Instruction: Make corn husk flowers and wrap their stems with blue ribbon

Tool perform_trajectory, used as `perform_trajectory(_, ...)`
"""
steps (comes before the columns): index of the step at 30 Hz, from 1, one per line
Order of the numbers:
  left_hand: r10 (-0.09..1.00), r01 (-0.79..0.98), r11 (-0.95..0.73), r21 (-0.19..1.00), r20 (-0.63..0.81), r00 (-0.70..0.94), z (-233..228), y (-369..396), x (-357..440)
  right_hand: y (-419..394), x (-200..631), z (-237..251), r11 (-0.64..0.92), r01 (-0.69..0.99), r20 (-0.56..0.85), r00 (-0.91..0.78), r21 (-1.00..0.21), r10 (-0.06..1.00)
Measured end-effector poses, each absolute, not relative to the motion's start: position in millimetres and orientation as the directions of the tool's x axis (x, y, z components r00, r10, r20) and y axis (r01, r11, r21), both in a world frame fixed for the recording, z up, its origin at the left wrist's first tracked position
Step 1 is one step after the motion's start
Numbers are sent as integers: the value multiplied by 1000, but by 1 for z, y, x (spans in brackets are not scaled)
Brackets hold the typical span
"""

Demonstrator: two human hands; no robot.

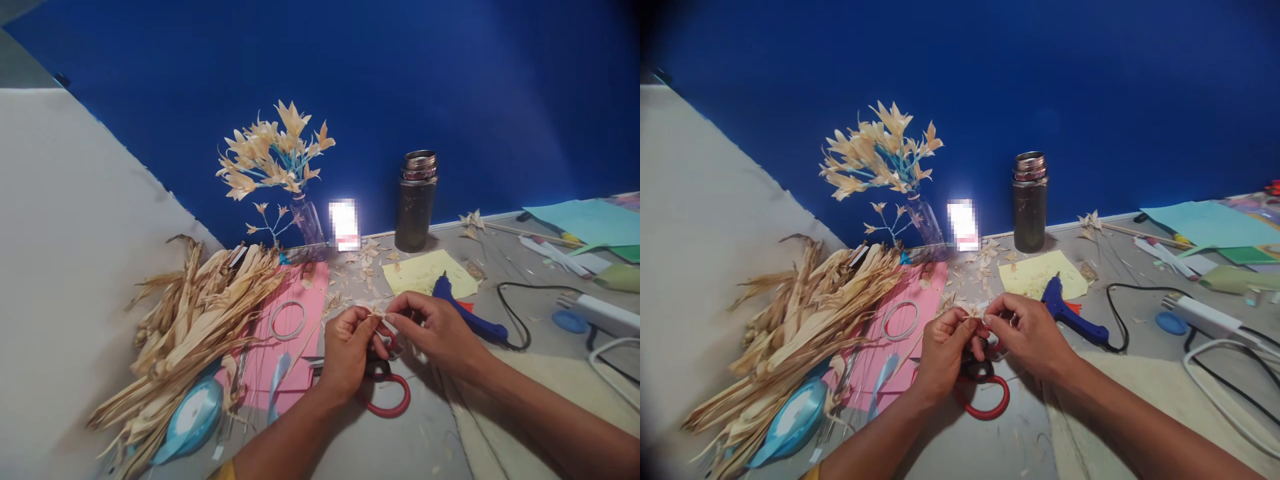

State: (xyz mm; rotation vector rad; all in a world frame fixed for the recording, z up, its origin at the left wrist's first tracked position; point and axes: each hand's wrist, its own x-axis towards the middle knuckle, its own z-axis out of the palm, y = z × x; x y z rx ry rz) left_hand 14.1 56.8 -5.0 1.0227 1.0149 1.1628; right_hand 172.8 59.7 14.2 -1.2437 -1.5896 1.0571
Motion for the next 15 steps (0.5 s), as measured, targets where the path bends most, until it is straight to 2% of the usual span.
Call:
perform_trajectory(7, 999, -137, 34, 990, -28, 46, -12, 52, 17, 60, 170, 12, 194, 284, 153, -162, -939, 975)
perform_trajectory(11, 998, -128, 38, 991, -30, 58, -12, 51, 18, 59, 170, 9, 184, 260, 140, -177, -948, 974)
perform_trajectory(15, 996, -85, 34, 996, -26, 84, -11, 51, 18, 60, 171, 5, 236, 321, 187, -175, -917, 967)
